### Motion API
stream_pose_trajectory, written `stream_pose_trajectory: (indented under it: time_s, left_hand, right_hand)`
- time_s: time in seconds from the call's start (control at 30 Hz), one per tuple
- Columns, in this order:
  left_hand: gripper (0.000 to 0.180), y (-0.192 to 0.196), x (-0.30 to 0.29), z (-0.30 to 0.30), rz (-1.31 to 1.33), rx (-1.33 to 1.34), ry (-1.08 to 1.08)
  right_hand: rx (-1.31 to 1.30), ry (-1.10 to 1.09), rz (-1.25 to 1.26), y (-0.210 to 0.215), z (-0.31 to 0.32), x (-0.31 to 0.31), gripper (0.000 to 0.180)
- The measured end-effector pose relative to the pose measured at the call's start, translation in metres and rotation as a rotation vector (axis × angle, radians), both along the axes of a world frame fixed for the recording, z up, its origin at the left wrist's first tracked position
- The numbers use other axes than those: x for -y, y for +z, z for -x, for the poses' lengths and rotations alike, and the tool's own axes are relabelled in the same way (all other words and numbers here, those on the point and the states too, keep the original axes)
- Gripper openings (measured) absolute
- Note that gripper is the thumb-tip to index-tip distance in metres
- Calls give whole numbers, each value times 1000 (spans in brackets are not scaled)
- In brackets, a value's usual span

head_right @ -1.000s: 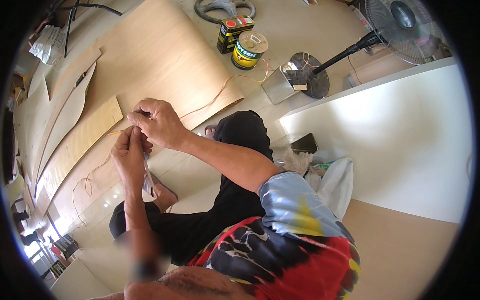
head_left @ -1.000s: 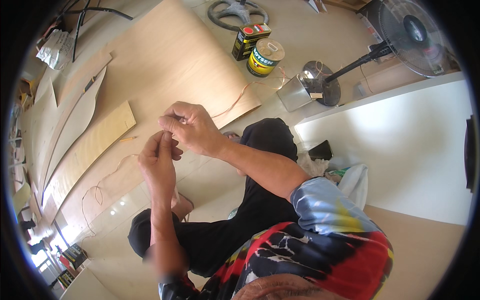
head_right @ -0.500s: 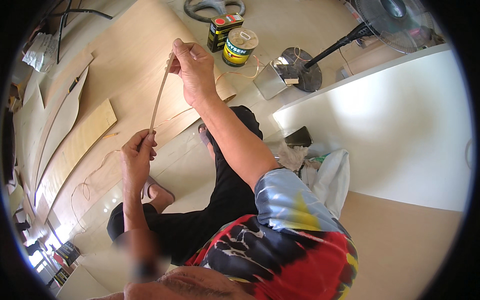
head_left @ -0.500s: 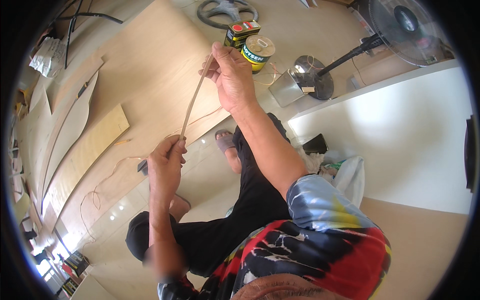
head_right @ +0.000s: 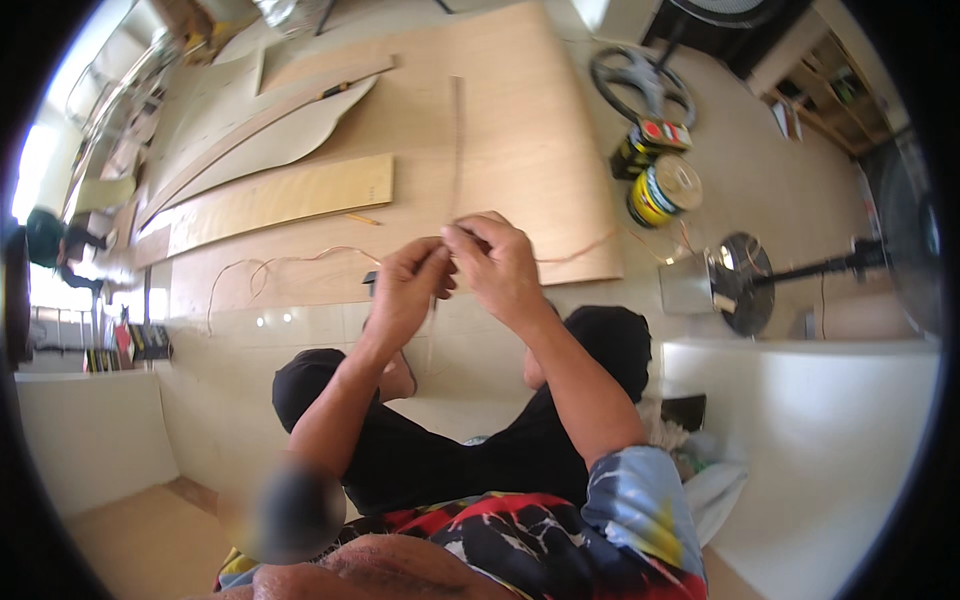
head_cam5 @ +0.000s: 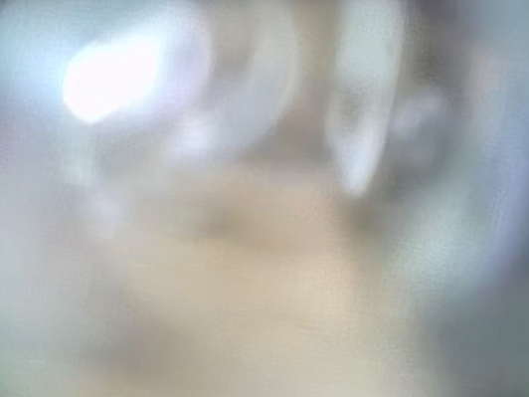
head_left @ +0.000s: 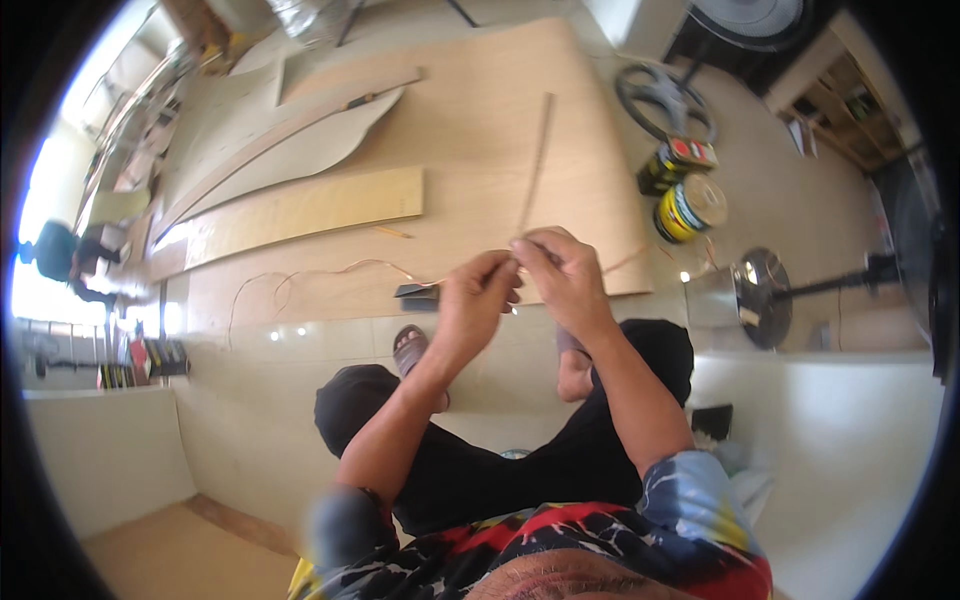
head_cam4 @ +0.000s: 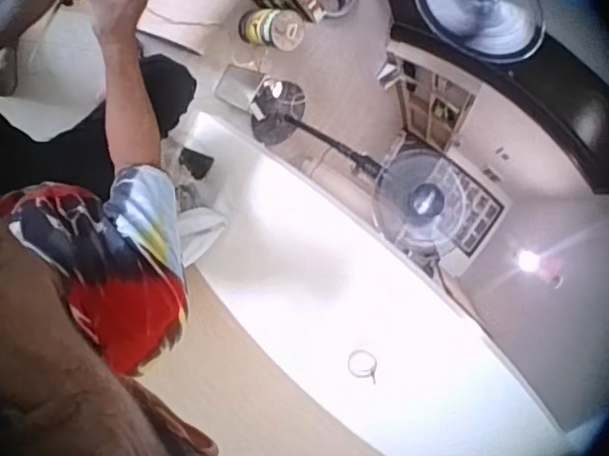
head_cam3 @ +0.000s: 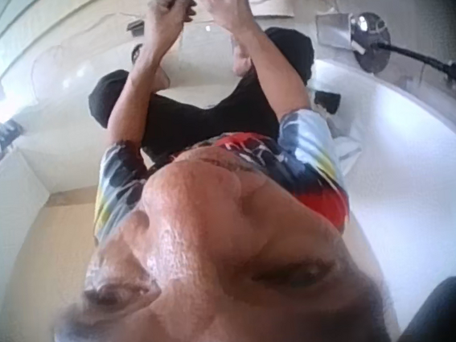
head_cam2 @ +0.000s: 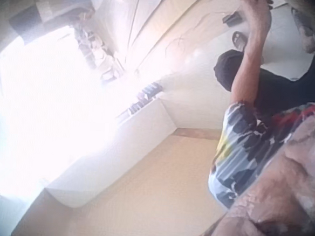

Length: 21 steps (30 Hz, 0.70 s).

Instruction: The person sits on the floor and repeatedly bends, twists, and snaps thin wooden strips by hand. They handle the strips one at a time, testing their flexibility and breaking off small pieces, then placing the pieces on the floor.

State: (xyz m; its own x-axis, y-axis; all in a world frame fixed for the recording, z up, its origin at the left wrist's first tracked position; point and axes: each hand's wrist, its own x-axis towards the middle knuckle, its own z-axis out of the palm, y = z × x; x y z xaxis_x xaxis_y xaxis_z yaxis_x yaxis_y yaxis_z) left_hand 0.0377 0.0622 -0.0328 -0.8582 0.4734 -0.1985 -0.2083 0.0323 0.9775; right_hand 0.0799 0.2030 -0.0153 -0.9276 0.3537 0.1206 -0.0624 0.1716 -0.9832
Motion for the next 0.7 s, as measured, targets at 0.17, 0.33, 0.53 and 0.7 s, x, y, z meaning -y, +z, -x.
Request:
stream_pose_trajectory:
  time_s: [0.17,0.33,0.53,0.7]
  left_hand:
    - [28,7,0,-5,87,-97,-74]
    - [27,14,3,-8,93,-113,-98]
    - [26,14,7,-8,142,-191,-137]
    - [30,14,7,-7,154,-202,-163]
  right_hand:
    - [-39,-30,50,-4,3,-2,29]
    - [-75,-30,134,-5,3,-1,41]
    - [-86,-117,222,-2,4,-1,46]
    - [-95,-121,265,-2,3,-4,46]
